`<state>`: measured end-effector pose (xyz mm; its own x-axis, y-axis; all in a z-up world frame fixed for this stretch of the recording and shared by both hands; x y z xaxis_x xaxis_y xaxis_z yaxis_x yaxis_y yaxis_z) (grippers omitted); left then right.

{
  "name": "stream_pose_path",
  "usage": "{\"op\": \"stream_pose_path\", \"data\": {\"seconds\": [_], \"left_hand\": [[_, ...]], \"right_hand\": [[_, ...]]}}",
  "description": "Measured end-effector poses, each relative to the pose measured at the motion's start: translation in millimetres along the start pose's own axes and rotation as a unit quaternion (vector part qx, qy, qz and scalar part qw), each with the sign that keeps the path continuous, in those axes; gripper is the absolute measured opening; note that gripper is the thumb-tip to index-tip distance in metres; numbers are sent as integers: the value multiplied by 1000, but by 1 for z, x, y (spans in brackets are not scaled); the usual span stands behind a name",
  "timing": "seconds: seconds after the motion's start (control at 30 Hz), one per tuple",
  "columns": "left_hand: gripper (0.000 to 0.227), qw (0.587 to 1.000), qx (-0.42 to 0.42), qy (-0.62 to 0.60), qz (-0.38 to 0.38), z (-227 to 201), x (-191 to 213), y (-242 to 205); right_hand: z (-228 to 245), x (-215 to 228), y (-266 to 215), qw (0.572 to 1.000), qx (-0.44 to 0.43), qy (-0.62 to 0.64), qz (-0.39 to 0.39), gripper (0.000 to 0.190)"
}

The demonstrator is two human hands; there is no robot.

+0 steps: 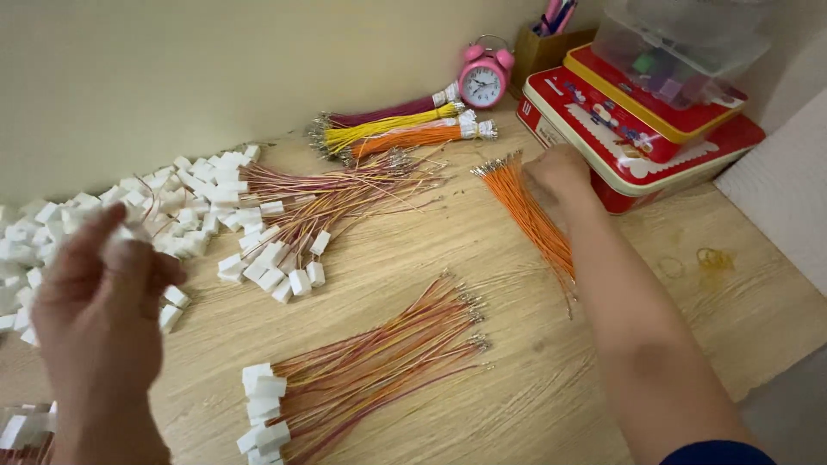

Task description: Assemble electrical wire harnesses by inserting colored wires into white plastic connectors.

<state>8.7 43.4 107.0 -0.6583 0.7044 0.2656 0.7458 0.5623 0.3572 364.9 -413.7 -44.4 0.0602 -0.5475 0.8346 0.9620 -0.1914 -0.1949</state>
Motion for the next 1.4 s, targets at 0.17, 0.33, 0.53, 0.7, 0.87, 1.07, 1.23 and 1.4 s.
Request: {"op": "stream_pose_path", "data": {"seconds": [0.17, 0.33, 0.53, 0.7, 0.87, 1.07, 1.23, 1.4], "left_hand": [[37, 970, 128, -207, -5, 31, -13, -8], [37, 965, 153, -213, 15, 24, -28, -11], [52, 959, 181, -211, 48, 23, -47, -18], [36, 946, 199, -247, 65, 31, -55, -24], [31, 855, 204, -465, 103, 48, -75, -24], [36, 797, 184, -562, 121, 51, -75, -22], [35, 780, 173, -586, 133, 52, -74, -20], [33, 777, 167, -595, 123, 62, -78, -17]], "right_hand": [[5, -10, 23, 993, 20, -111, -21, 58], [26, -12, 15, 974, 26, -226, -8, 70], [17, -14, 8, 986, 66, -150, -14, 53], [16, 33, 51, 960, 228, -31, -157, 35], [52, 106, 89, 689, 434, -240, -528, 28], [189, 106, -273, 723, 645, 65, -239, 40], [230, 26, -372, 711, 682, 136, -108, 1], [230, -8, -365, 726, 654, 203, -60, 6]]}}
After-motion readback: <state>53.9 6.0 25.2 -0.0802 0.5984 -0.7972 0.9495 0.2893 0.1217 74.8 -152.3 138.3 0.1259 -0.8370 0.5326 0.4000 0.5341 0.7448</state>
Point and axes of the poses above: each hand's wrist, its own y-axis towards the middle knuckle, its own x-axis out of the back of the hand, z = x × y, the point moved 8 cm from there along y, towards the middle knuckle, and after that the axes turned 2 degrees about y, right-handed, at the moved point
